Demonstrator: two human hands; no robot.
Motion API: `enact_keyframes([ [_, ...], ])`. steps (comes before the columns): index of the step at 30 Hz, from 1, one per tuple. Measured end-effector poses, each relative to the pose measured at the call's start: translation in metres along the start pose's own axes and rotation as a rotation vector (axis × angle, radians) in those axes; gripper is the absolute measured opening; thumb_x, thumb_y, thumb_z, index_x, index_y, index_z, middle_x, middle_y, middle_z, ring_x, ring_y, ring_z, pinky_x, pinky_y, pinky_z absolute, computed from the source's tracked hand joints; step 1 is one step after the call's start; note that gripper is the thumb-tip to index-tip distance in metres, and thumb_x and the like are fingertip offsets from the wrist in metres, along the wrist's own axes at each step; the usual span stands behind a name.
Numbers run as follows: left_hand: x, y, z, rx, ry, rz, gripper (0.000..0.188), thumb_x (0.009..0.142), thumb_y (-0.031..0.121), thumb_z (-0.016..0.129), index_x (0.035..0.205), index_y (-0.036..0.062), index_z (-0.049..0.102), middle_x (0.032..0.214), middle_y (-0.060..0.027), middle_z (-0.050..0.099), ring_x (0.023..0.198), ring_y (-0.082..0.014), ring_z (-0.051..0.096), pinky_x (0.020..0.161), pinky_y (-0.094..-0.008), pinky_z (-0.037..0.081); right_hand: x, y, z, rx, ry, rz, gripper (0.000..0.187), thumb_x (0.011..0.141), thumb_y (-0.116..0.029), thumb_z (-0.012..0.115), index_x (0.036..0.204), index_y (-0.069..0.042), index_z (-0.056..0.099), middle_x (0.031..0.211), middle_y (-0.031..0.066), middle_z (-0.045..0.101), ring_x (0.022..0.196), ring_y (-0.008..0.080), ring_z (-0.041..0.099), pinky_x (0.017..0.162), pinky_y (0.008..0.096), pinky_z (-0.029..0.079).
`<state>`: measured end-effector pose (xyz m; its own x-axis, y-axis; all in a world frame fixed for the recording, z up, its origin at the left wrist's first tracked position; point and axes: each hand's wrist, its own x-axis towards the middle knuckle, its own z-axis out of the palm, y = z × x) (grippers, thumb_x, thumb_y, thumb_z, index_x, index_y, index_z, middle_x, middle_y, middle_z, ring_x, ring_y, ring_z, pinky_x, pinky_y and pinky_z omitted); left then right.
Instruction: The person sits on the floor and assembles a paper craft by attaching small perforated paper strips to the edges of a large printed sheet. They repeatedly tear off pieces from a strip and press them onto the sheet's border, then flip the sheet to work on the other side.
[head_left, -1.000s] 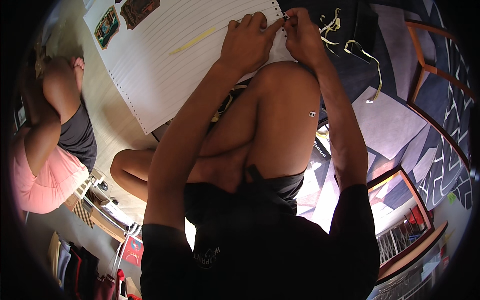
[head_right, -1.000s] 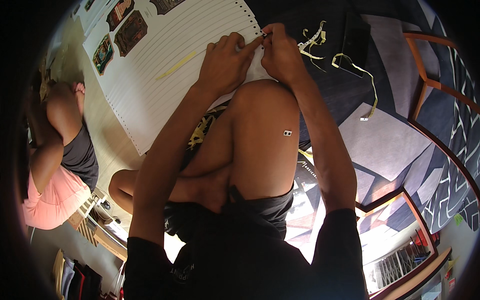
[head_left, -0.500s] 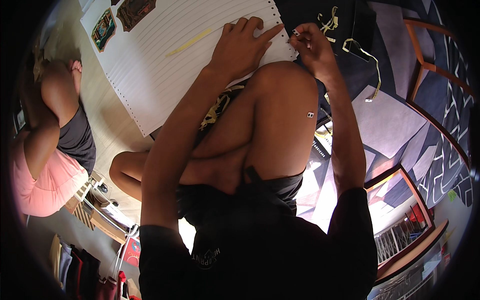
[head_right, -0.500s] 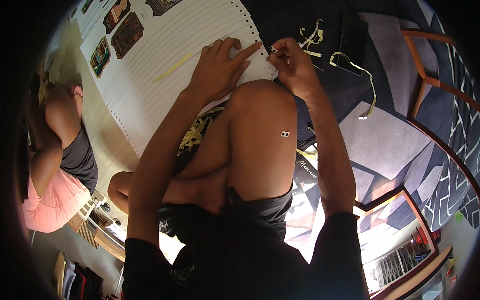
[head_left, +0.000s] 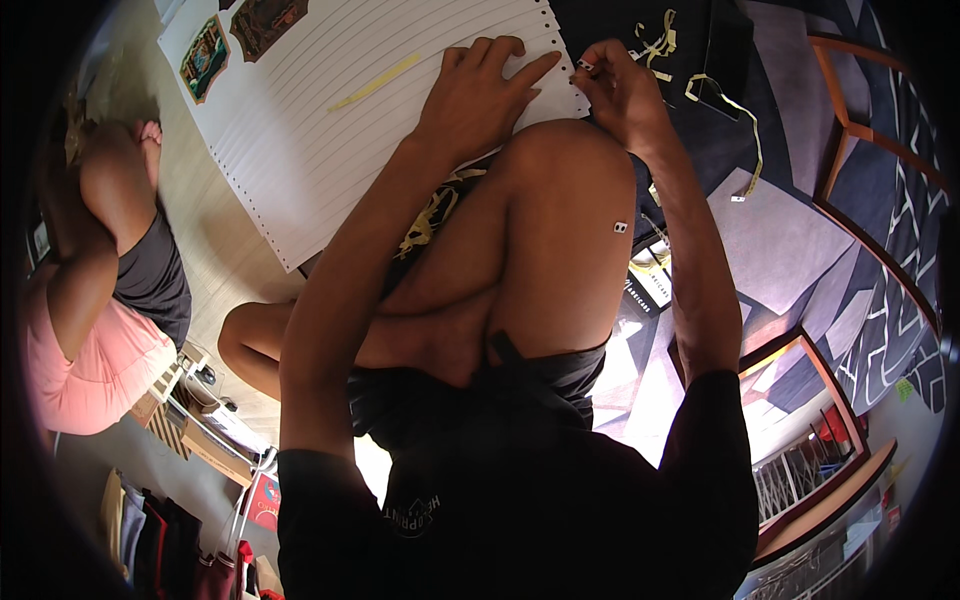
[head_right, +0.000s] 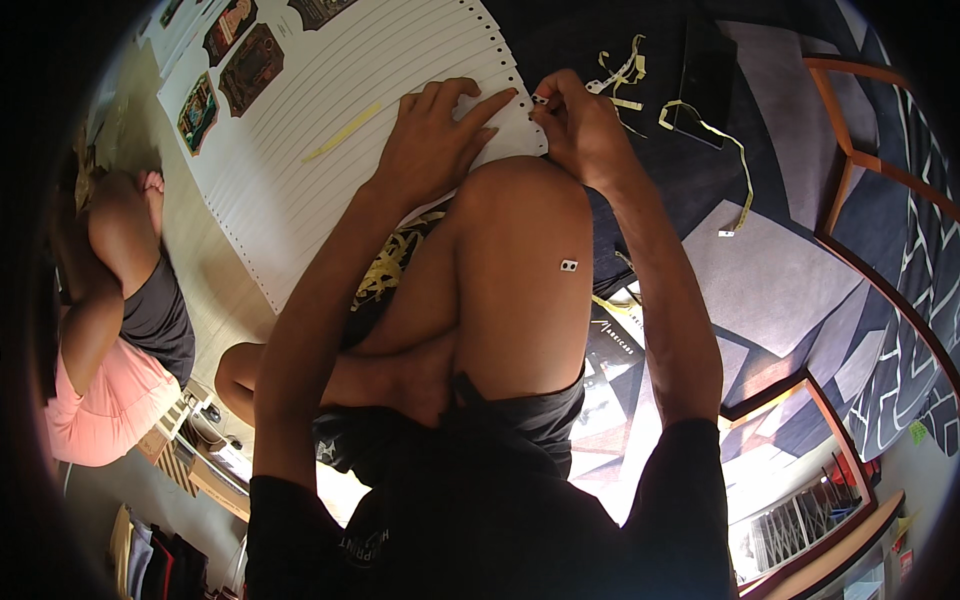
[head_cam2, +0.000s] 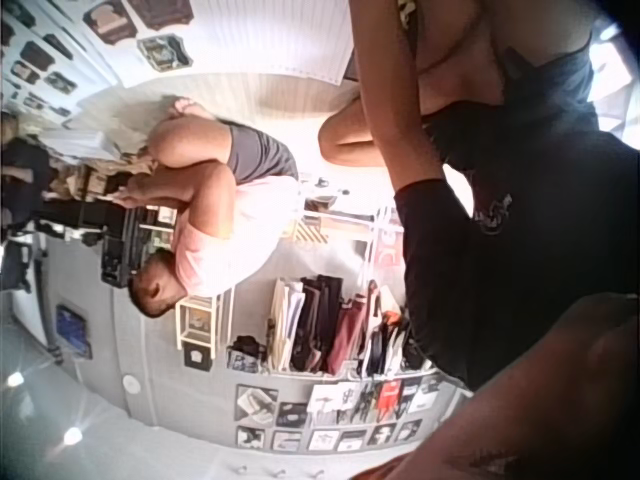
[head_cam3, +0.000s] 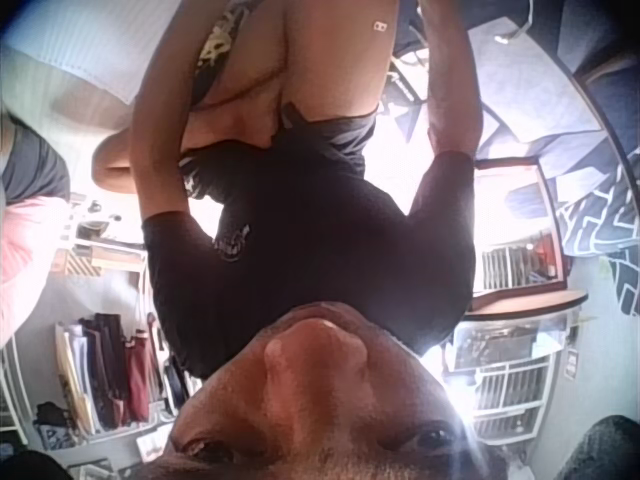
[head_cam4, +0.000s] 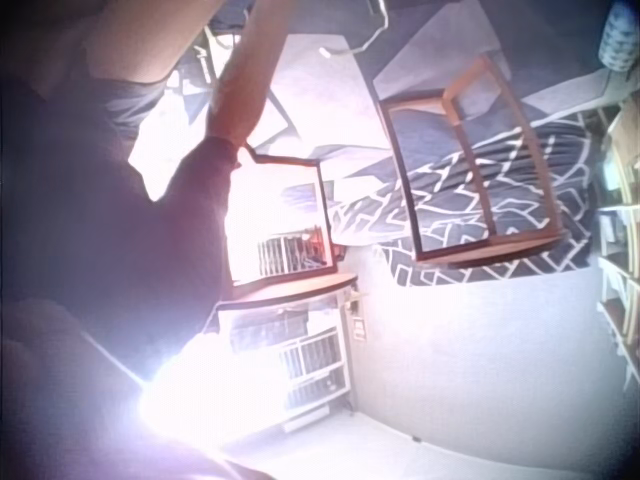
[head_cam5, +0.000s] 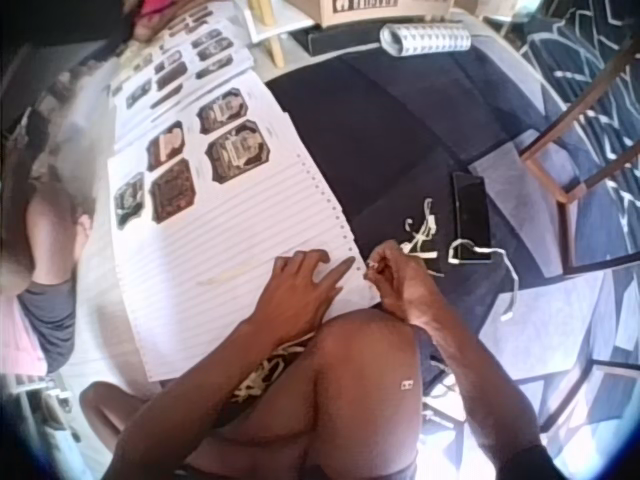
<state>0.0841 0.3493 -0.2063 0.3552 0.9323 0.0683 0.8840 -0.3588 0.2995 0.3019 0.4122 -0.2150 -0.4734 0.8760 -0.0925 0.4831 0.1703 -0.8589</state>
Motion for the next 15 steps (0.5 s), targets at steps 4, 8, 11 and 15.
enact_keyframes([
  [4,0.001,0.001,0.001,0.005,0.006,0.000,0.051,0.095,0.027,0.063,0.145,0.0268,0.053,0.123,-0.0071,0.055,0.113,-0.0237,0.052,0.094,-0.0415,0.038,-0.001,0.001,0.000,-0.017,-0.001,0.000,0.023,0.088,-0.003,0.071,0.106,-0.003,0.057,0.083,0.0142,0.070,0.075,0.0245,0.072,0.065,0.0345,0.055],
  [8,0.001,0.000,0.002,0.021,0.014,0.008,0.049,0.095,0.027,0.063,0.143,0.0278,0.054,0.123,-0.0074,0.054,0.113,-0.0236,0.052,0.094,-0.0414,0.038,-0.004,0.004,0.001,-0.031,0.008,-0.026,0.023,0.088,-0.003,0.071,0.106,-0.004,0.057,0.084,0.0136,0.070,0.076,0.0254,0.073,0.065,0.0355,0.055],
  [11,0.001,0.000,0.002,0.032,-0.003,0.010,0.050,0.094,0.025,0.063,0.143,0.0313,0.055,0.124,-0.0085,0.054,0.114,-0.0240,0.052,0.094,-0.0418,0.038,-0.005,0.005,0.003,-0.053,0.063,-0.165,0.025,0.087,-0.002,0.072,0.107,-0.004,0.058,0.083,0.0126,0.070,0.074,0.0237,0.071,0.064,0.0344,0.054],
  [15,0.002,0.000,0.001,0.119,-0.039,0.080,0.056,0.091,0.022,0.064,0.144,0.0380,0.053,0.126,-0.0101,0.053,0.114,-0.0249,0.052,0.093,-0.0424,0.039,-0.013,0.007,-0.010,0.031,0.124,-0.138,0.028,0.086,0.000,0.074,0.110,-0.003,0.060,0.078,0.0056,0.065,0.064,0.0121,0.060,0.059,0.0266,0.047],
])
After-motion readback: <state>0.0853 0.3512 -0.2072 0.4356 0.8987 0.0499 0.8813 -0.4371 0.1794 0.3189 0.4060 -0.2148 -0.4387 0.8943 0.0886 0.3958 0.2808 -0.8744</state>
